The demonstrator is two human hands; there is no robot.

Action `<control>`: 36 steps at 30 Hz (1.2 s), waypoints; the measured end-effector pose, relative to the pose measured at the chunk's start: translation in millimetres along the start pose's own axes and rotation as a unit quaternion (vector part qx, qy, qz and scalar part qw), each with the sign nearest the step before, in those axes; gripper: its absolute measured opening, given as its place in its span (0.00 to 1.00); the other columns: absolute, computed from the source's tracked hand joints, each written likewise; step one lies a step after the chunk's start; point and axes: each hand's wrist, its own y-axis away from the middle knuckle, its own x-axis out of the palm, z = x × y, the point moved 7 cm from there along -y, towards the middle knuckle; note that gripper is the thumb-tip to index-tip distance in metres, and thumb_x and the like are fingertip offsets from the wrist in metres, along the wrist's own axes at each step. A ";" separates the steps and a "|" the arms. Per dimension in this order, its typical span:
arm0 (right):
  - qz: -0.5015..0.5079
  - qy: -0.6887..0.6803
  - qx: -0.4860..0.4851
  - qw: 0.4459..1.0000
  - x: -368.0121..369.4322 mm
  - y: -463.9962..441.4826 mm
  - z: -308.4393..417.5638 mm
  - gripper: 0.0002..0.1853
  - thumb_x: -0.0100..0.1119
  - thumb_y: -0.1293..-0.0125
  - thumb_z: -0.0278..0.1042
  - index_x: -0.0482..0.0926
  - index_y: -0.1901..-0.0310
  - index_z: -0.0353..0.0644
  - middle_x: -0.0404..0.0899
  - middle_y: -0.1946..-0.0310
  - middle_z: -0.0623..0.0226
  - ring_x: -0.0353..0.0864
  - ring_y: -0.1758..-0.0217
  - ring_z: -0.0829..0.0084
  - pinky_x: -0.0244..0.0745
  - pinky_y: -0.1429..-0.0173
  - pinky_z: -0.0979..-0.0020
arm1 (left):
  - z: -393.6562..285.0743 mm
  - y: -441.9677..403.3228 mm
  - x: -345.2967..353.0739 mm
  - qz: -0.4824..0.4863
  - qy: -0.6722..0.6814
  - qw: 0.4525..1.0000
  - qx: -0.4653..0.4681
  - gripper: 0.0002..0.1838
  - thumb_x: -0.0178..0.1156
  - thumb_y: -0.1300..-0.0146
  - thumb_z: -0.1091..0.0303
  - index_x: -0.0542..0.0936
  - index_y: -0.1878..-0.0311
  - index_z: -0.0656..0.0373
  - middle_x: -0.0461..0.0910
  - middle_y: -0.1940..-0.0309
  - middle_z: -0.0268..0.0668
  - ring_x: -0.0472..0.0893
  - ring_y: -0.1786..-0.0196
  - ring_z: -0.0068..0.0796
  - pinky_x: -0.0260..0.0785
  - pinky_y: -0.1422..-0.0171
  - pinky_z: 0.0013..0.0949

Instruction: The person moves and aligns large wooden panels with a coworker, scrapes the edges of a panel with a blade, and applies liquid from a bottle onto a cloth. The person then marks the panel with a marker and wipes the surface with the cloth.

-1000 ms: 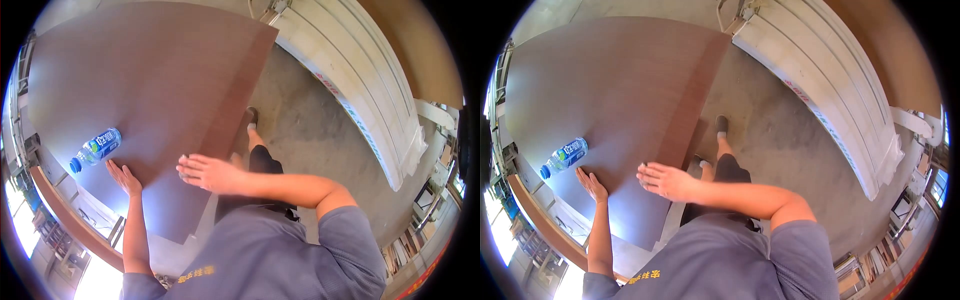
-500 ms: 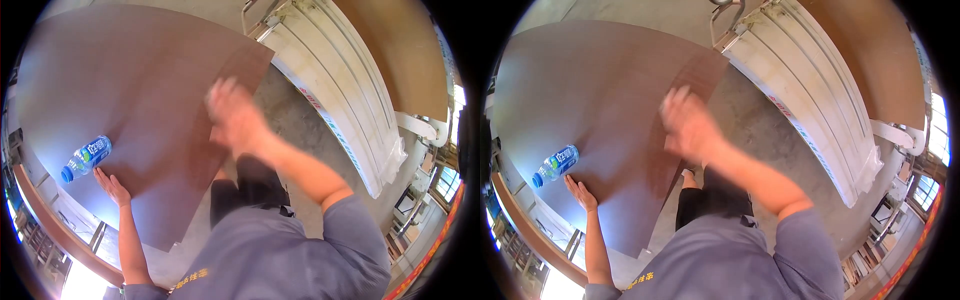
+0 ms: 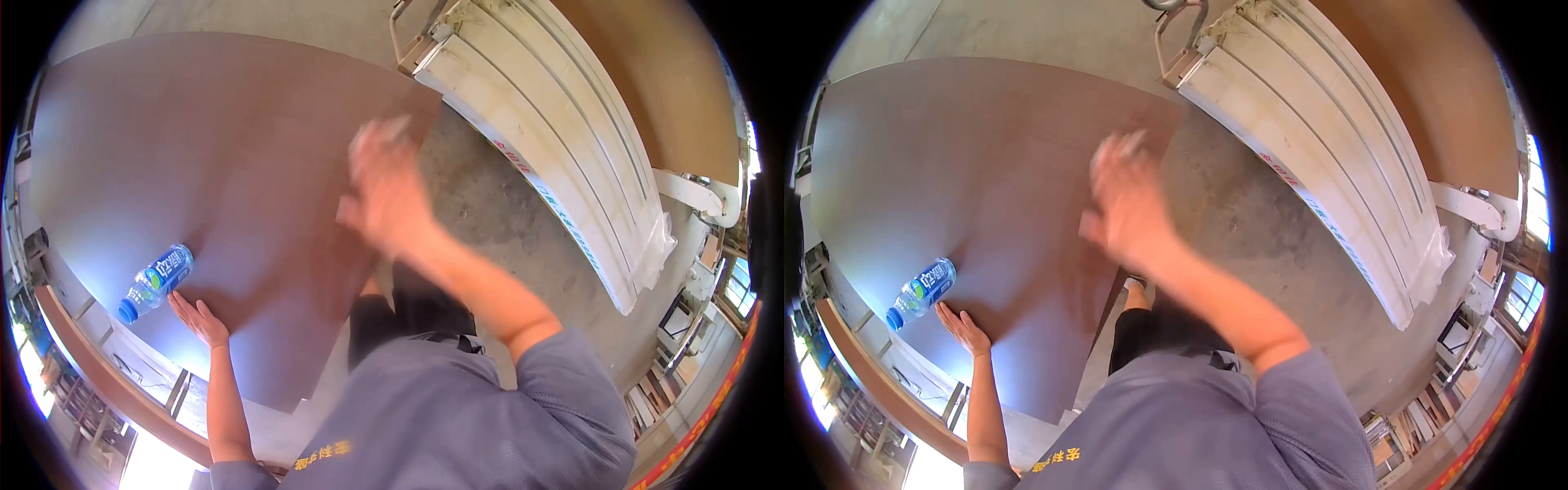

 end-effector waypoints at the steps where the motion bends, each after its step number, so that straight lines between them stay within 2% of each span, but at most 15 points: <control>1: -0.006 -0.183 -0.125 0.975 41.0 44.8 38.1 0.53 0.64 0.35 0.62 0.57 0.19 0.32 0.53 0.16 0.42 0.51 0.12 0.45 0.47 0.14 0.38 | -0.2 1.2 -2.0 0.003 -0.002 1.000 0.004 0.35 0.43 0.16 0.50 0.58 0.15 0.62 0.52 0.14 0.52 0.51 0.13 0.54 0.40 0.10 0.52; 3: 0.043 -0.236 -0.207 0.949 39.2 54.7 58.1 0.53 0.62 0.34 0.65 0.55 0.18 0.37 0.50 0.14 0.52 0.50 0.12 0.47 0.48 0.14 0.36 | -4.1 -0.4 0.3 -0.001 -0.003 1.000 0.004 0.35 0.43 0.16 0.51 0.58 0.15 0.62 0.52 0.14 0.53 0.51 0.13 0.55 0.40 0.10 0.52; 5: -0.017 0.039 -0.210 0.977 8.7 -3.4 23.0 0.44 0.49 0.26 0.67 0.60 0.19 0.41 0.55 0.15 0.56 0.54 0.12 0.51 0.50 0.14 0.38 | 0.4 2.6 -0.8 0.011 0.011 1.000 -0.019 0.35 0.45 0.17 0.52 0.58 0.16 0.63 0.53 0.15 0.54 0.51 0.13 0.56 0.41 0.10 0.53; 8: -0.139 0.076 -0.128 0.979 -0.7 -108.4 -19.9 0.43 0.47 0.25 0.67 0.61 0.19 0.44 0.57 0.16 0.55 0.52 0.12 0.51 0.47 0.15 0.34 | -7.4 -1.4 -4.6 0.004 0.018 0.999 -0.029 0.35 0.46 0.17 0.52 0.59 0.16 0.64 0.53 0.15 0.55 0.52 0.13 0.57 0.42 0.11 0.54; 10: -0.184 0.025 -0.014 0.982 -2.4 -133.9 6.1 0.44 0.56 0.31 0.67 0.62 0.21 0.49 0.59 0.18 0.53 0.49 0.12 0.47 0.47 0.16 0.30 | -9.8 0.9 -7.2 0.002 0.030 0.999 -0.022 0.35 0.46 0.17 0.52 0.59 0.16 0.64 0.54 0.15 0.56 0.52 0.14 0.58 0.42 0.11 0.54; 13: -0.013 -0.104 -0.321 0.941 46.5 -7.3 135.5 0.42 0.62 0.35 0.69 0.71 0.25 0.54 0.61 0.17 0.61 0.54 0.13 0.48 0.44 0.12 0.38 | -7.2 1.0 -7.4 0.006 0.015 0.999 -0.036 0.35 0.46 0.17 0.51 0.59 0.17 0.64 0.54 0.15 0.55 0.53 0.14 0.58 0.42 0.11 0.54; 15: 0.026 -0.150 -0.404 0.902 54.7 20.2 130.7 0.40 0.66 0.38 0.66 0.74 0.27 0.56 0.63 0.18 0.65 0.54 0.13 0.50 0.44 0.12 0.38 | -11.1 -2.0 -6.2 0.006 0.012 0.999 -0.041 0.35 0.53 0.20 0.57 0.60 0.17 0.64 0.55 0.15 0.55 0.54 0.14 0.57 0.44 0.11 0.53; 18: -0.077 0.102 -0.211 0.969 -14.1 -72.6 58.1 0.32 0.62 0.32 0.56 0.76 0.30 0.51 0.71 0.26 0.59 0.61 0.17 0.53 0.56 0.15 0.43 | -18.5 -2.0 -13.8 0.001 -0.005 0.999 -0.049 0.36 0.59 0.24 0.63 0.62 0.18 0.65 0.57 0.16 0.53 0.54 0.14 0.54 0.45 0.10 0.50; 20: -0.214 0.135 -0.105 0.962 15.6 -124.8 -33.1 0.36 0.50 0.21 0.60 0.66 0.21 0.47 0.60 0.17 0.55 0.54 0.14 0.47 0.50 0.14 0.44 | -17.9 -2.3 -16.0 -0.007 -0.004 0.998 -0.055 0.36 0.57 0.23 0.57 0.64 0.19 0.66 0.58 0.17 0.52 0.55 0.14 0.53 0.45 0.11 0.51; 22: -0.193 0.104 -0.052 0.974 22.5 -117.8 -29.7 0.39 0.49 0.20 0.62 0.61 0.18 0.45 0.58 0.16 0.54 0.52 0.13 0.48 0.46 0.12 0.46 | -13.6 -0.8 -9.6 -0.013 -0.019 0.999 -0.050 0.37 0.55 0.21 0.52 0.64 0.20 0.67 0.58 0.16 0.53 0.55 0.14 0.54 0.44 0.11 0.53; 25: -0.172 0.103 -0.142 0.969 41.9 -36.7 65.5 0.39 0.54 0.22 0.55 0.60 0.19 0.39 0.59 0.17 0.52 0.54 0.14 0.47 0.46 0.12 0.48 | -24.7 10.0 -26.5 -0.031 -0.001 0.999 -0.027 0.34 0.53 0.20 0.52 0.68 0.22 0.69 0.64 0.19 0.54 0.59 0.16 0.57 0.46 0.11 0.53; 28: -0.114 0.043 -0.182 0.976 86.8 98.9 209.1 0.41 0.56 0.26 0.44 0.56 0.17 0.35 0.52 0.15 0.46 0.46 0.12 0.39 0.42 0.12 0.41 | -4.2 34.3 -41.9 -0.139 0.250 0.958 -0.021 0.28 0.63 0.28 0.60 0.75 0.31 0.68 0.73 0.28 0.54 0.67 0.21 0.57 0.60 0.16 0.52; 32: 0.216 0.044 -0.342 0.913 143.4 284.9 411.5 0.47 0.67 0.36 0.55 0.63 0.20 0.41 0.48 0.14 0.46 0.42 0.11 0.40 0.36 0.12 0.35 | 28.7 131.9 -61.6 -0.080 0.565 0.821 -0.009 0.29 0.62 0.27 0.64 0.70 0.26 0.60 0.68 0.24 0.53 0.66 0.21 0.56 0.60 0.17 0.50; 33: 0.206 0.059 -0.444 0.870 159.2 310.7 424.1 0.48 0.69 0.37 0.60 0.65 0.21 0.42 0.49 0.14 0.46 0.43 0.10 0.44 0.37 0.12 0.36 | 44.8 162.5 -71.1 -0.044 0.610 0.792 -0.006 0.29 0.62 0.27 0.65 0.70 0.25 0.59 0.67 0.23 0.51 0.66 0.21 0.55 0.60 0.17 0.49; 36: 0.163 0.122 -0.353 0.913 154.2 247.3 386.4 0.42 0.60 0.28 0.56 0.63 0.21 0.37 0.51 0.15 0.46 0.45 0.11 0.44 0.39 0.11 0.40 | 141.8 266.7 -110.9 -0.059 0.523 0.850 -0.041 0.27 0.64 0.30 0.68 0.73 0.29 0.59 0.72 0.27 0.48 0.70 0.24 0.52 0.63 0.20 0.49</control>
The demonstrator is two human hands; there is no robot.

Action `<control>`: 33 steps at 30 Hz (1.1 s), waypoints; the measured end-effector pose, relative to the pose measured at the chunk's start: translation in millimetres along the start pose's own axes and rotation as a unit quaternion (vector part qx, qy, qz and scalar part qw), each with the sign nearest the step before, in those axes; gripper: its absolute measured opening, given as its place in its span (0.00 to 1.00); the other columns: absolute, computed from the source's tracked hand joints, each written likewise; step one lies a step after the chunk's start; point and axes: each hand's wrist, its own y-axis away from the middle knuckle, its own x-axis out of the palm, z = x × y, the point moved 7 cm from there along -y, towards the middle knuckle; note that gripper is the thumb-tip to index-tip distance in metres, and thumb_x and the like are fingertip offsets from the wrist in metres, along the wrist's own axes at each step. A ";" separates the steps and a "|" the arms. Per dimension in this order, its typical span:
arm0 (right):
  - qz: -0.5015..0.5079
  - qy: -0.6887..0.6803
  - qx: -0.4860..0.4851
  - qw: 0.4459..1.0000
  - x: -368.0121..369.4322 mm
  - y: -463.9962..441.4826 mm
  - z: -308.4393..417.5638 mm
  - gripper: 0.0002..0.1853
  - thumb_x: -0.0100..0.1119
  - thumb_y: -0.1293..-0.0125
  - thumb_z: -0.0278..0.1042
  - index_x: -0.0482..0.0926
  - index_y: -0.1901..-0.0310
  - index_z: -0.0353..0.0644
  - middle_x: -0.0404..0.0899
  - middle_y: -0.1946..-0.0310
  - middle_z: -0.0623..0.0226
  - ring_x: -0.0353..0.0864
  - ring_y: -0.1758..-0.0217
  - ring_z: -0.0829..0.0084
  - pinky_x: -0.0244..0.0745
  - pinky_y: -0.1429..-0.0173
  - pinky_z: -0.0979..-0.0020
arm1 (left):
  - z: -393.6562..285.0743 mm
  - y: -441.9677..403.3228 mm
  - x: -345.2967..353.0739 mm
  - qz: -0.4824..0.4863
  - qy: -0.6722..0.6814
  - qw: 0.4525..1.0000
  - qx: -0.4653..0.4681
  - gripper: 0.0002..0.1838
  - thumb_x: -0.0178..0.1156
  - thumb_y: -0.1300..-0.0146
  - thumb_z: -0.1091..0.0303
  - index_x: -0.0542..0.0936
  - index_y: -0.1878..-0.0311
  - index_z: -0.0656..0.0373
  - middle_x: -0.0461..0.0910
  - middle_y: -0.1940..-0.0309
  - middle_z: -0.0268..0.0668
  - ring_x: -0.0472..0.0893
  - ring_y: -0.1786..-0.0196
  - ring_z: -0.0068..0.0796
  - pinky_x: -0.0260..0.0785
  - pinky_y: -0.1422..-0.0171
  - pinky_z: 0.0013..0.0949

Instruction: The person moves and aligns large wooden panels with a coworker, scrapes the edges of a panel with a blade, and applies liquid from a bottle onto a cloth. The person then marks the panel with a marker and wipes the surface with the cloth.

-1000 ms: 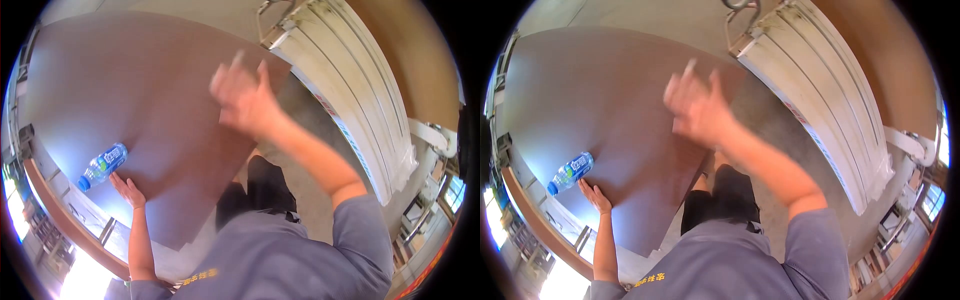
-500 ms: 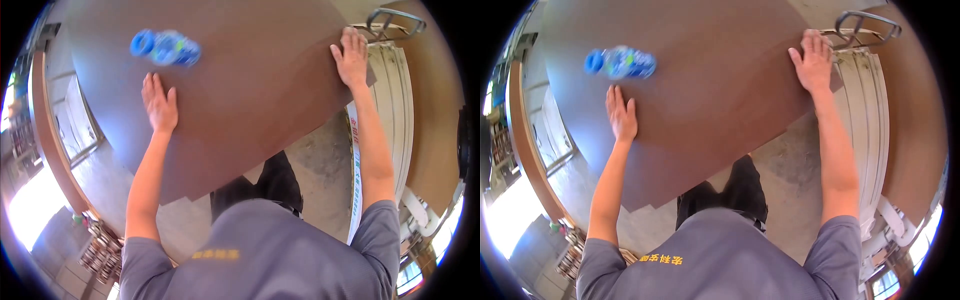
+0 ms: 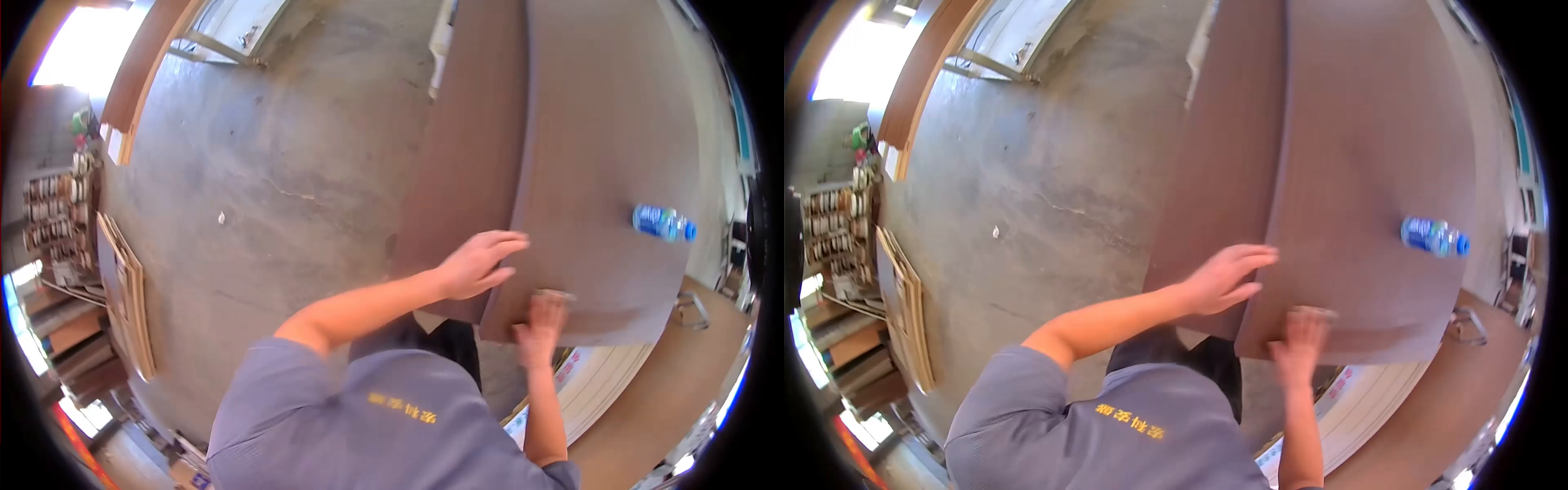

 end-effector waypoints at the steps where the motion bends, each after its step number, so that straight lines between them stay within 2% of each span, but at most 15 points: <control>1: -0.071 0.006 0.089 0.993 -1.5 0.4 -55.4 0.40 0.57 0.25 0.53 0.63 0.21 0.35 0.52 0.15 0.45 0.45 0.11 0.43 0.40 0.11 0.41 | 7.4 30.4 -37.6 -0.020 -0.026 0.999 -0.032 0.27 0.64 0.31 0.69 0.74 0.30 0.59 0.74 0.29 0.46 0.72 0.25 0.52 0.65 0.21 0.49; 3: -0.219 -0.047 0.303 0.926 27.6 18.9 -199.5 0.35 0.47 0.18 0.49 0.61 0.20 0.30 0.50 0.15 0.43 0.44 0.11 0.42 0.38 0.11 0.43 | 45.6 91.1 -105.1 -0.178 -0.066 0.978 -0.092 0.25 0.64 0.34 0.72 0.76 0.33 0.60 0.79 0.34 0.46 0.76 0.30 0.52 0.67 0.23 0.49; 6: -0.209 0.077 0.349 0.910 21.1 -6.1 -121.1 0.34 0.41 0.15 0.47 0.57 0.19 0.29 0.49 0.15 0.41 0.44 0.11 0.43 0.36 0.10 0.45 | 123.5 171.1 -144.4 -0.282 0.003 0.912 -0.297 0.25 0.61 0.27 0.69 0.73 0.29 0.64 0.76 0.32 0.52 0.74 0.28 0.53 0.66 0.22 0.46; 8: -0.263 0.040 0.131 0.955 12.2 -26.4 -1.3 0.38 0.37 0.15 0.53 0.50 0.16 0.31 0.47 0.14 0.42 0.41 0.10 0.44 0.34 0.11 0.44 | 135.6 189.1 -132.0 -0.274 0.026 0.911 -0.308 0.27 0.60 0.25 0.67 0.71 0.27 0.65 0.75 0.31 0.53 0.74 0.27 0.52 0.65 0.21 0.46; 10: -0.133 -0.004 0.082 0.988 -1.3 -43.2 75.1 0.45 0.40 0.20 0.61 0.50 0.16 0.32 0.44 0.13 0.45 0.40 0.10 0.42 0.33 0.10 0.43 | 127.9 179.0 -121.2 -0.237 0.055 0.914 -0.324 0.30 0.60 0.23 0.65 0.66 0.24 0.67 0.71 0.28 0.54 0.72 0.25 0.49 0.64 0.20 0.45; 13: -0.132 -0.008 0.052 0.990 -21.3 -86.3 63.3 0.44 0.43 0.22 0.58 0.50 0.16 0.33 0.44 0.13 0.44 0.40 0.10 0.41 0.33 0.10 0.42 | 126.5 112.1 -155.3 -0.267 0.056 0.936 -0.222 0.25 0.59 0.22 0.66 0.71 0.27 0.66 0.75 0.31 0.51 0.75 0.28 0.45 0.65 0.21 0.42; 17: -0.168 -0.023 0.116 0.979 -56.0 -176.3 33.9 0.41 0.42 0.21 0.54 0.51 0.15 0.37 0.45 0.13 0.49 0.40 0.10 0.44 0.34 0.10 0.43 | 178.7 -84.2 -258.1 -0.298 0.023 0.937 -0.181 0.14 0.60 0.23 0.66 0.83 0.42 0.63 0.88 0.52 0.46 0.87 0.45 0.41 0.77 0.37 0.40; 20: -0.204 -0.017 0.179 0.962 -69.6 -218.5 33.9 0.40 0.42 0.20 0.52 0.49 0.14 0.39 0.46 0.13 0.50 0.40 0.10 0.45 0.34 0.10 0.44 | 269.8 -251.0 -305.8 -0.319 -0.080 0.935 -0.133 0.13 0.61 0.26 0.64 0.84 0.47 0.64 0.88 0.53 0.53 0.88 0.48 0.52 0.79 0.43 0.47; 21: -0.214 -0.008 0.215 0.953 -71.5 -227.1 32.5 0.40 0.43 0.20 0.52 0.49 0.14 0.39 0.46 0.13 0.50 0.40 0.10 0.45 0.34 0.10 0.44 | 309.4 -302.6 -318.3 -0.301 -0.148 0.929 -0.153 0.17 0.58 0.25 0.59 0.85 0.53 0.65 0.87 0.52 0.57 0.87 0.46 0.56 0.79 0.43 0.52; 22: -0.205 -0.032 0.201 0.957 -73.6 -228.1 34.5 0.42 0.45 0.20 0.53 0.48 0.14 0.39 0.46 0.13 0.49 0.41 0.10 0.44 0.34 0.10 0.44 | 365.7 -357.3 -322.1 -0.221 -0.270 0.919 -0.182 0.22 0.55 0.25 0.54 0.85 0.58 0.66 0.87 0.55 0.61 0.87 0.48 0.59 0.80 0.46 0.55; 24: -0.172 -0.031 0.246 0.953 -70.3 -202.8 50.8 0.43 0.46 0.21 0.53 0.48 0.14 0.37 0.46 0.13 0.49 0.41 0.10 0.43 0.34 0.10 0.43 | 397.9 -403.4 -324.7 -0.143 -0.179 0.931 -0.283 0.26 0.53 0.26 0.53 0.88 0.62 0.69 0.88 0.60 0.62 0.89 0.52 0.61 0.82 0.52 0.56; 25: -0.171 -0.046 0.240 0.954 -64.9 -192.0 63.6 0.43 0.48 0.22 0.53 0.49 0.15 0.36 0.46 0.13 0.48 0.40 0.10 0.42 0.34 0.11 0.42 | 399.4 -418.8 -330.8 -0.165 -0.237 0.909 -0.300 0.26 0.55 0.28 0.53 0.89 0.61 0.70 0.87 0.56 0.62 0.89 0.48 0.58 0.82 0.47 0.55; 27: -0.143 -0.069 0.287 0.945 -35.1 -124.6 95.6 0.45 0.49 0.23 0.53 0.48 0.15 0.34 0.46 0.13 0.46 0.40 0.10 0.41 0.34 0.11 0.41 | 422.1 -427.7 -331.3 -0.136 -0.205 0.907 -0.343 0.25 0.55 0.30 0.53 0.90 0.56 0.68 0.87 0.53 0.61 0.88 0.44 0.58 0.79 0.41 0.54; 31: -0.113 -0.073 0.332 0.934 -18.5 -85.6 128.2 0.47 0.53 0.25 0.53 0.48 0.16 0.31 0.45 0.14 0.41 0.39 0.11 0.37 0.34 0.12 0.39 | 451.7 -422.4 -333.4 -0.137 -0.118 0.938 -0.296 0.28 0.56 0.29 0.49 0.88 0.56 0.71 0.87 0.52 0.63 0.86 0.46 0.63 0.77 0.42 0.54; 33: -0.140 -0.082 0.314 0.935 -48.4 -158.4 116.8 0.48 0.59 0.28 0.51 0.49 0.16 0.34 0.46 0.14 0.42 0.40 0.11 0.37 0.36 0.12 0.39 | 395.2 -395.0 -348.0 -0.200 -0.163 0.941 -0.219 0.26 0.55 0.24 0.50 0.83 0.51 0.70 0.88 0.59 0.54 0.88 0.57 0.53 0.78 0.51 0.48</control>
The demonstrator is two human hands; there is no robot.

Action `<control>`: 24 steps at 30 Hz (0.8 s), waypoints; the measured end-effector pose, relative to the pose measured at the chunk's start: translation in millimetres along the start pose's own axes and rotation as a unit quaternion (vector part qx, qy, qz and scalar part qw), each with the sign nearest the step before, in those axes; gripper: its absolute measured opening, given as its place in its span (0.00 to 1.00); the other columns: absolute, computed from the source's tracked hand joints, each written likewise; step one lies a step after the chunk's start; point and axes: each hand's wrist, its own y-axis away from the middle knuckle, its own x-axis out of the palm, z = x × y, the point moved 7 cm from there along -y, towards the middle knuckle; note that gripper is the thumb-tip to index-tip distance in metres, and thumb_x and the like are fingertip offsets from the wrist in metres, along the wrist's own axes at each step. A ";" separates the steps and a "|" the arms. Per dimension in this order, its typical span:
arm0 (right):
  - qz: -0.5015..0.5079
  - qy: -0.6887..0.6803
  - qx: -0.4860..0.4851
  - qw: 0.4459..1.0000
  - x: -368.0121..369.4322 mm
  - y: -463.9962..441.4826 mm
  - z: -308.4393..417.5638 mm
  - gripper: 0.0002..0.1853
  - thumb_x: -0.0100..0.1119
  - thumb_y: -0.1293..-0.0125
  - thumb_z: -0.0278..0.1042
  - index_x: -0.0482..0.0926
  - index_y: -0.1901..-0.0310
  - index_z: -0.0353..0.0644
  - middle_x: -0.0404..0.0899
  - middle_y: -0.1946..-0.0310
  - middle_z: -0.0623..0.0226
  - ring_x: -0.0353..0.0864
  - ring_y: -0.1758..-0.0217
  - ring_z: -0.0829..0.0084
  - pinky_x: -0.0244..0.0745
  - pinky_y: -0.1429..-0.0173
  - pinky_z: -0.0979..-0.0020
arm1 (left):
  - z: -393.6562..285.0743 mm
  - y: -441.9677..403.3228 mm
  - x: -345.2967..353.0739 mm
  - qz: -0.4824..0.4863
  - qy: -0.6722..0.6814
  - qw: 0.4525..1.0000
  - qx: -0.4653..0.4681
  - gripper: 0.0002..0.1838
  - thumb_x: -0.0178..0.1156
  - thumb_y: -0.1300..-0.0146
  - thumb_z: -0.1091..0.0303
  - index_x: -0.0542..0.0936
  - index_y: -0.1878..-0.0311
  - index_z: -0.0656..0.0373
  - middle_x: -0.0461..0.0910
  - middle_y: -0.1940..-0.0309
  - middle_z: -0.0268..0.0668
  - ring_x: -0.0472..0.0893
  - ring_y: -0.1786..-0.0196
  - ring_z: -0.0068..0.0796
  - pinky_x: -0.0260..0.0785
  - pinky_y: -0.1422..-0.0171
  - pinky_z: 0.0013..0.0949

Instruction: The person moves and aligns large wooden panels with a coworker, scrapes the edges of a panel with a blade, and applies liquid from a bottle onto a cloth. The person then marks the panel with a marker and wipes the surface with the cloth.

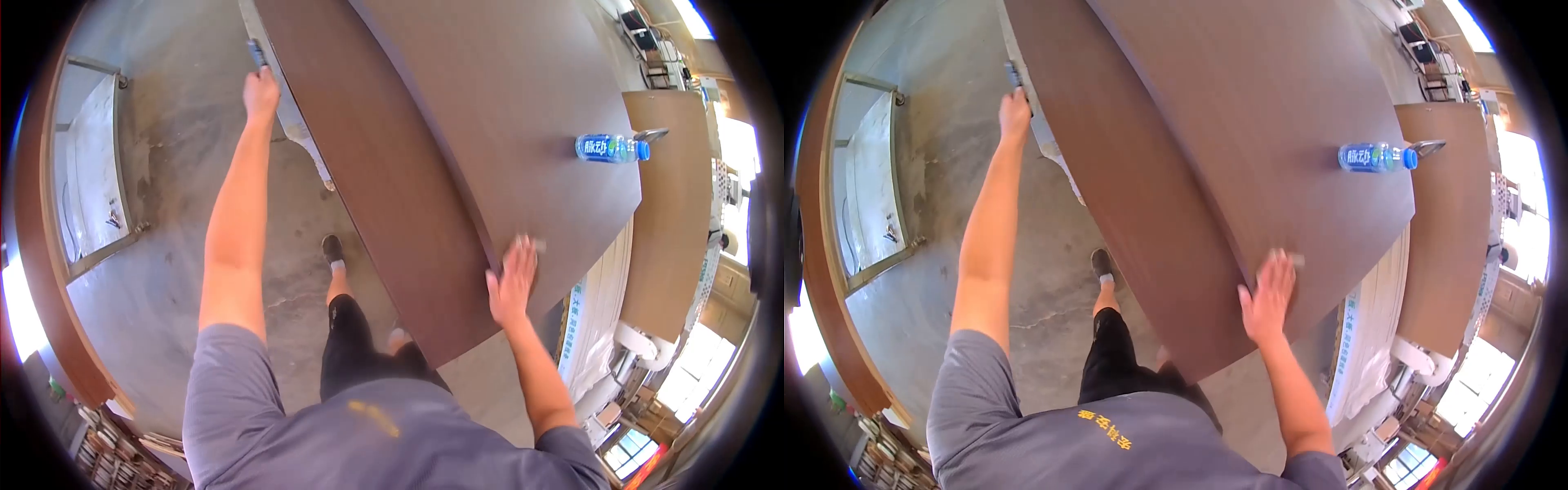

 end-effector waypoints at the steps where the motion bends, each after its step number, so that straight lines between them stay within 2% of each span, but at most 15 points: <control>1: -0.012 0.031 -0.049 0.998 -7.6 -50.5 33.9 0.47 0.61 0.28 0.49 0.52 0.16 0.36 0.48 0.14 0.44 0.44 0.12 0.39 0.40 0.12 0.41 | -19.1 30.7 -18.7 -0.005 0.146 0.989 -0.013 0.22 0.54 0.21 0.52 0.79 0.49 0.67 0.86 0.63 0.47 0.85 0.61 0.43 0.76 0.56 0.41; 2: -0.012 0.027 -0.058 0.998 -17.9 -107.0 73.9 0.44 0.62 0.28 0.49 0.55 0.17 0.38 0.51 0.15 0.48 0.48 0.12 0.42 0.44 0.12 0.43 | -38.4 64.6 -35.2 -0.009 0.290 0.957 -0.026 0.18 0.54 0.19 0.55 0.76 0.47 0.64 0.84 0.66 0.40 0.83 0.66 0.32 0.73 0.61 0.34; 4: -0.103 0.006 -0.156 0.982 -20.6 -202.8 130.6 0.40 0.62 0.25 0.47 0.58 0.19 0.40 0.54 0.16 0.53 0.52 0.13 0.46 0.48 0.13 0.45 | -68.6 123.6 -58.0 0.013 0.379 0.925 0.005 0.13 0.54 0.17 0.58 0.72 0.45 0.60 0.78 0.69 0.31 0.75 0.68 0.15 0.64 0.66 0.23; 6: -0.140 0.002 -0.188 0.972 -25.1 -277.8 174.7 0.39 0.60 0.24 0.51 0.59 0.20 0.39 0.55 0.16 0.52 0.52 0.13 0.48 0.50 0.12 0.47 | -89.1 176.8 -66.3 0.030 0.409 0.912 0.014 0.11 0.53 0.16 0.60 0.73 0.46 0.59 0.75 0.69 0.29 0.70 0.71 0.14 0.61 0.68 0.21; 8: -0.177 -0.008 -0.156 0.972 -14.6 -300.4 183.5 0.38 0.59 0.23 0.51 0.59 0.21 0.39 0.55 0.16 0.53 0.52 0.13 0.50 0.50 0.12 0.49 | -107.9 222.4 -67.9 0.070 0.403 0.913 0.015 0.11 0.53 0.16 0.61 0.74 0.44 0.59 0.73 0.68 0.26 0.67 0.70 0.12 0.59 0.67 0.20; 9: -0.183 -0.011 -0.137 0.973 -19.4 -281.7 161.7 0.38 0.59 0.23 0.51 0.59 0.21 0.39 0.55 0.16 0.53 0.52 0.13 0.50 0.50 0.12 0.49 | -118.7 243.2 -66.1 0.088 0.398 0.913 0.022 0.11 0.53 0.16 0.61 0.74 0.44 0.59 0.73 0.68 0.26 0.67 0.70 0.12 0.59 0.67 0.20; 11: -0.151 -0.033 -0.201 0.967 -16.9 -224.4 146.1 0.39 0.60 0.24 0.51 0.59 0.20 0.40 0.54 0.16 0.54 0.51 0.12 0.52 0.49 0.11 0.50 | -131.8 283.8 -68.8 0.091 0.380 0.920 0.030 0.12 0.53 0.16 0.63 0.75 0.40 0.60 0.73 0.66 0.25 0.68 0.67 0.12 0.60 0.65 0.20; 13: -0.112 -0.023 -0.189 0.975 -15.3 -153.3 99.5 0.41 0.62 0.26 0.52 0.60 0.19 0.40 0.54 0.15 0.57 0.49 0.11 0.55 0.47 0.10 0.51 | -136.6 327.0 -63.5 0.097 0.364 0.925 0.045 0.12 0.53 0.16 0.64 0.75 0.40 0.60 0.74 0.65 0.26 0.68 0.68 0.12 0.58 0.66 0.20; 15: -0.056 -0.037 -0.169 0.983 -25.9 -68.6 50.6 0.41 0.66 0.28 0.49 0.62 0.20 0.40 0.55 0.16 0.56 0.51 0.12 0.55 0.49 0.11 0.51 | -142.8 378.9 -53.9 0.103 0.356 0.927 0.063 0.12 0.52 0.16 0.64 0.76 0.39 0.60 0.75 0.65 0.26 0.68 0.69 0.11 0.57 0.68 0.20; 17: -0.016 -0.040 -0.145 0.989 -21.8 12.2 -1.5 0.43 0.70 0.33 0.48 0.63 0.21 0.40 0.57 0.16 0.56 0.53 0.12 0.54 0.49 0.11 0.49 | -151.8 439.5 -43.3 0.161 0.350 0.919 0.086 0.12 0.54 0.17 0.67 0.76 0.39 0.61 0.74 0.65 0.26 0.67 0.68 0.11 0.58 0.67 0.19; 19: 0.027 -0.044 -0.155 0.987 -5.7 85.6 -53.2 0.46 0.67 0.32 0.52 0.60 0.19 0.41 0.53 0.15 0.53 0.47 0.11 0.50 0.45 0.11 0.45 | -163.4 509.9 -35.5 0.217 0.300 0.926 0.075 0.15 0.55 0.19 0.69 0.76 0.36 0.64 0.73 0.62 0.25 0.67 0.64 0.11 0.59 0.63 0.19; 20: 0.044 -0.048 -0.153 0.986 -0.5 113.5 -75.6 0.45 0.67 0.32 0.54 0.62 0.19 0.42 0.54 0.15 0.52 0.48 0.10 0.52 0.45 0.11 0.43 | -171.2 545.2 -26.9 0.242 0.306 0.918 0.063 0.15 0.55 0.19 0.68 0.76 0.36 0.64 0.73 0.63 0.25 0.66 0.65 0.11 0.58 0.64 0.19; 23: 0.015 -0.073 -0.134 0.988 -11.9 149.8 -126.4 0.43 0.65 0.31 0.55 0.64 0.20 0.43 0.55 0.15 0.53 0.48 0.10 0.52 0.44 0.11 0.42 | -193.2 645.7 -9.8 0.316 0.283 0.905 0.042 0.15 0.54 0.20 0.70 0.76 0.35 0.64 0.73 0.65 0.27 0.66 0.68 0.11 0.57 0.65 0.19; 24: -0.003 -0.094 -0.167 0.981 -15.7 149.5 -132.5 0.43 0.64 0.30 0.55 0.63 0.20 0.43 0.55 0.15 0.53 0.48 0.10 0.52 0.43 0.11 0.42 | -207.3 672.7 -5.3 0.329 0.307 0.893 0.012 0.16 0.53 0.20 0.71 0.75 0.35 0.64 0.74 0.65 0.27 0.66 0.68 0.11 0.58 0.65 0.18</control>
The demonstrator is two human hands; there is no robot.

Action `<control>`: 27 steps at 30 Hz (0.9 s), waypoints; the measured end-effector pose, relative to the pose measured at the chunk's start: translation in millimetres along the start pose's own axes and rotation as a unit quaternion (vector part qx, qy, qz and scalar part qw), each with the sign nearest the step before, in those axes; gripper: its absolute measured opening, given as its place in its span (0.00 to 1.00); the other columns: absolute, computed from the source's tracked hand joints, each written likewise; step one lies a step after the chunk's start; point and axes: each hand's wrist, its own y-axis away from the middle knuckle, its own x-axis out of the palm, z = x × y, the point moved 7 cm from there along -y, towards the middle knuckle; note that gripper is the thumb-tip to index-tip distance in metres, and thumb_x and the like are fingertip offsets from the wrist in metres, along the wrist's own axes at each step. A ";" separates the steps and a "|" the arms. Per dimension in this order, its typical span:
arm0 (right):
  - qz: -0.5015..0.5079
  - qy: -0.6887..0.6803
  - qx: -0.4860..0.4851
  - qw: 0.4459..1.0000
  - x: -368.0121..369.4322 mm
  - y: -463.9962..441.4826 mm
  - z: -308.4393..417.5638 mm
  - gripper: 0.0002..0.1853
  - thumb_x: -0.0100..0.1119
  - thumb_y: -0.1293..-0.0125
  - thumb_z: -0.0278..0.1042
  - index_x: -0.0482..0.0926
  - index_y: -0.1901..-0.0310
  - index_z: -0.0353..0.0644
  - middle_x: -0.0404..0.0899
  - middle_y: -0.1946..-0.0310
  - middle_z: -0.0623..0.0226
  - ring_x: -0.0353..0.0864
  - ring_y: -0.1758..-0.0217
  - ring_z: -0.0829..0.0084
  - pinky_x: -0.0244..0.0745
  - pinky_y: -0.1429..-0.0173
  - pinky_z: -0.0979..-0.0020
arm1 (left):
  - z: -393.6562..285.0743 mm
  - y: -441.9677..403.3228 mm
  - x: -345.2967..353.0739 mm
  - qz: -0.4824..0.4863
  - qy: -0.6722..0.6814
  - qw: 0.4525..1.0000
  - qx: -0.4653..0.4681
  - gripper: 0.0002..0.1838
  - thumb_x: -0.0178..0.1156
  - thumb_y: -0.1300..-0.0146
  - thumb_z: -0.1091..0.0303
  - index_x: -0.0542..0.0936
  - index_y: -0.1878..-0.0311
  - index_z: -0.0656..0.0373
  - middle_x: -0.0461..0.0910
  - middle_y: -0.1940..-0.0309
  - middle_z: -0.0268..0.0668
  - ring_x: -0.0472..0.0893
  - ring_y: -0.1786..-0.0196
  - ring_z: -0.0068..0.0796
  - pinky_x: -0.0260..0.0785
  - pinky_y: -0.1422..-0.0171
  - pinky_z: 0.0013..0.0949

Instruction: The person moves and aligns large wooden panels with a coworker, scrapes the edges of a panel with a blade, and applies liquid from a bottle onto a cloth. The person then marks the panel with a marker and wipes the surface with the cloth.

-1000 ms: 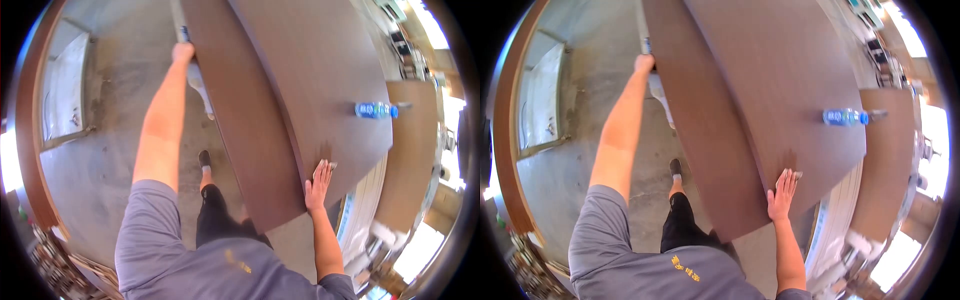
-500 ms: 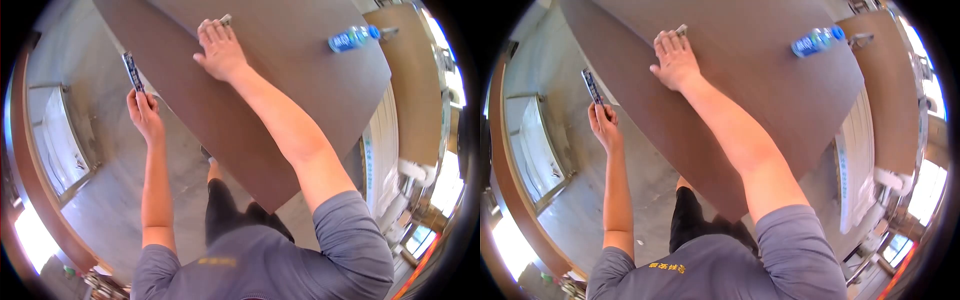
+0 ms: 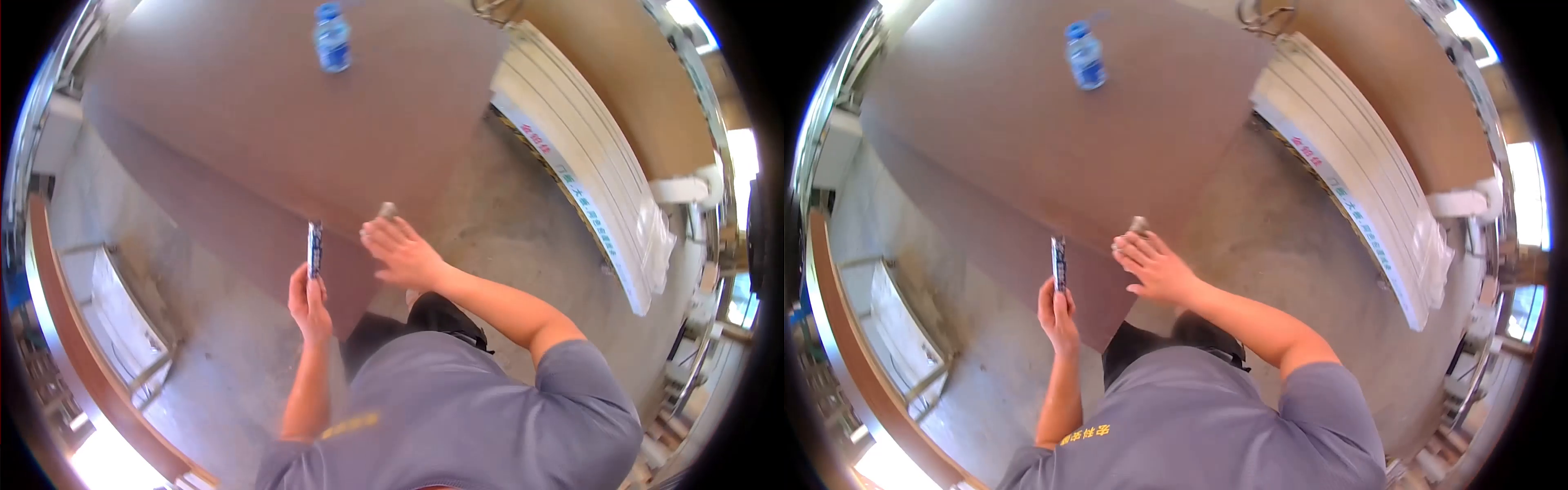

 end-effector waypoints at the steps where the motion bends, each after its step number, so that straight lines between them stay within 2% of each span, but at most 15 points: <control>1: -0.018 -0.019 -0.039 0.999 -5.5 -2.7 -4.9 0.42 0.63 0.29 0.56 0.63 0.20 0.44 0.55 0.15 0.53 0.48 0.10 0.52 0.43 0.11 0.42 | -4.5 14.3 27.1 0.003 0.031 0.999 -0.024 0.16 0.52 0.21 0.72 0.75 0.34 0.64 0.75 0.64 0.28 0.67 0.68 0.12 0.58 0.66 0.18; 7: -0.134 0.023 -0.006 0.991 -108.9 -81.1 -63.3 0.44 0.67 0.30 0.46 0.59 0.17 0.44 0.57 0.16 0.52 0.48 0.11 0.51 0.41 0.11 0.43 | -37.1 14.7 93.9 -0.015 0.052 0.999 -0.002 0.14 0.52 0.19 0.72 0.76 0.36 0.65 0.77 0.66 0.29 0.68 0.69 0.11 0.60 0.66 0.16; 8: -0.115 -0.133 -0.048 0.983 -122.6 -78.2 -62.5 0.44 0.68 0.32 0.39 0.59 0.17 0.43 0.61 0.19 0.52 0.55 0.15 0.53 0.48 0.13 0.46 | -37.8 2.8 93.7 -0.051 0.063 0.997 -0.007 0.14 0.53 0.19 0.70 0.78 0.37 0.64 0.77 0.67 0.28 0.69 0.70 0.11 0.61 0.66 0.15; 9: -0.092 -0.288 -0.086 0.949 -127.8 -70.2 -61.4 0.44 0.69 0.34 0.32 0.59 0.18 0.41 0.65 0.22 0.53 0.63 0.19 0.55 0.54 0.14 0.48 | -35.7 -15.3 96.2 -0.083 0.046 0.995 0.002 0.15 0.56 0.18 0.64 0.81 0.40 0.64 0.80 0.68 0.32 0.74 0.71 0.17 0.68 0.65 0.21; 10: -0.064 -0.565 -0.099 0.817 -125.2 -59.3 -60.5 0.41 0.65 0.33 0.30 0.61 0.19 0.40 0.75 0.31 0.58 0.74 0.31 0.63 0.66 0.22 0.57 | -32.6 -36.8 100.9 -0.075 0.040 0.996 -0.009 0.15 0.56 0.18 0.64 0.81 0.40 0.64 0.80 0.68 0.32 0.74 0.71 0.17 0.68 0.65 0.21; 12: 0.031 -0.716 0.027 0.697 -114.6 -40.6 -75.4 0.32 0.64 0.31 0.33 0.73 0.25 0.38 0.82 0.41 0.63 0.80 0.41 0.71 0.75 0.33 0.66 | -52.3 -70.0 166.6 0.201 -0.218 0.932 0.207 0.19 0.54 0.17 0.60 0.80 0.39 0.68 0.82 0.65 0.32 0.76 0.68 0.19 0.69 0.62 0.23; 13: 0.034 -0.720 0.037 0.692 -113.0 -32.5 -83.5 0.32 0.64 0.31 0.33 0.73 0.25 0.38 0.82 0.41 0.63 0.80 0.41 0.71 0.75 0.33 0.66 | -55.3 -77.2 191.5 0.226 -0.226 0.920 0.228 0.19 0.54 0.17 0.58 0.81 0.42 0.68 0.84 0.61 0.33 0.78 0.65 0.21 0.71 0.59 0.26; 15: -0.047 -0.810 0.252 0.528 -97.8 -17.5 -127.3 0.19 0.59 0.29 0.32 0.86 0.40 0.37 0.87 0.61 0.69 0.83 0.55 0.77 0.77 0.43 0.69 | -47.9 -93.8 228.8 0.207 -0.166 0.957 0.119 0.15 0.53 0.17 0.58 0.78 0.44 0.61 0.78 0.68 0.28 0.72 0.69 0.16 0.67 0.63 0.24; 19: -0.133 -0.671 0.256 0.683 -150.2 -1.6 -200.0 0.14 0.54 0.30 0.29 0.88 0.53 0.36 0.88 0.62 0.69 0.83 0.59 0.79 0.78 0.53 0.76 | 1.8 -103.2 276.1 0.127 0.126 0.920 -0.349 0.07 0.50 0.17 0.65 0.78 0.50 0.53 0.71 0.69 0.24 0.67 0.71 0.15 0.58 0.69 0.22; 20: -0.194 -0.770 0.272 0.543 -137.9 8.9 -231.2 0.13 0.53 0.28 0.29 0.87 0.54 0.35 0.89 0.60 0.67 0.85 0.58 0.78 0.81 0.53 0.75 | 8.3 -112.2 277.0 0.073 0.151 0.900 -0.401 0.08 0.50 0.17 0.65 0.77 0.52 0.52 0.70 0.68 0.25 0.65 0.71 0.14 0.57 0.70 0.22; 22: -0.306 -0.697 0.228 0.608 -173.1 3.3 -287.2 0.12 0.56 0.25 0.29 0.87 0.50 0.35 0.89 0.58 0.69 0.86 0.58 0.76 0.83 0.52 0.72 | 6.4 -141.5 260.8 0.038 0.104 0.938 -0.328 0.07 0.50 0.17 0.64 0.77 0.51 0.52 0.72 0.66 0.27 0.67 0.71 0.15 0.57 0.69 0.21; 23: -0.295 -0.534 0.202 0.766 -181.6 -15.1 -300.5 0.11 0.59 0.22 0.30 0.87 0.46 0.37 0.89 0.56 0.69 0.87 0.56 0.75 0.84 0.49 0.71 | 7.3 -157.7 242.7 -0.003 0.020 0.973 -0.230 0.08 0.49 0.17 0.65 0.77 0.48 0.54 0.74 0.62 0.30 0.70 0.67 0.19 0.62 0.64 0.23; 24: -0.181 -0.832 0.249 0.462 -126.8 -37.1 -300.4 0.13 0.62 0.24 0.29 0.87 0.42 0.43 0.89 0.51 0.66 0.88 0.50 0.73 0.83 0.43 0.69 | 5.8 -169.7 231.8 -0.045 -0.067 0.988 -0.131 0.10 0.49 0.17 0.65 0.78 0.46 0.57 0.76 0.59 0.34 0.74 0.63 0.24 0.68 0.59 0.26; 25: -0.135 -0.669 0.086 0.726 -122.8 -64.4 -298.4 0.15 0.61 0.27 0.30 0.84 0.41 0.43 0.88 0.48 0.62 0.86 0.43 0.66 0.79 0.34 0.63 | 17.5 -178.4 228.3 -0.054 -0.075 0.986 -0.140 0.10 0.49 0.17 0.65 0.78 0.46 0.57 0.76 0.59 0.34 0.74 0.63 0.24 0.68 0.59 0.26; 27: -0.169 -0.318 -0.103 0.927 -112.3 -100.3 -280.6 0.11 0.56 0.29 0.31 0.79 0.47 0.43 0.84 0.40 0.54 0.79 0.28 0.53 0.67 0.19 0.53 | -4.2 -201.3 251.8 -0.050 -0.421 0.893 0.147 0.13 0.46 0.16 0.66 0.76 0.41 0.63 0.77 0.51 0.41 0.77 0.50 0.34 0.71 0.43 0.36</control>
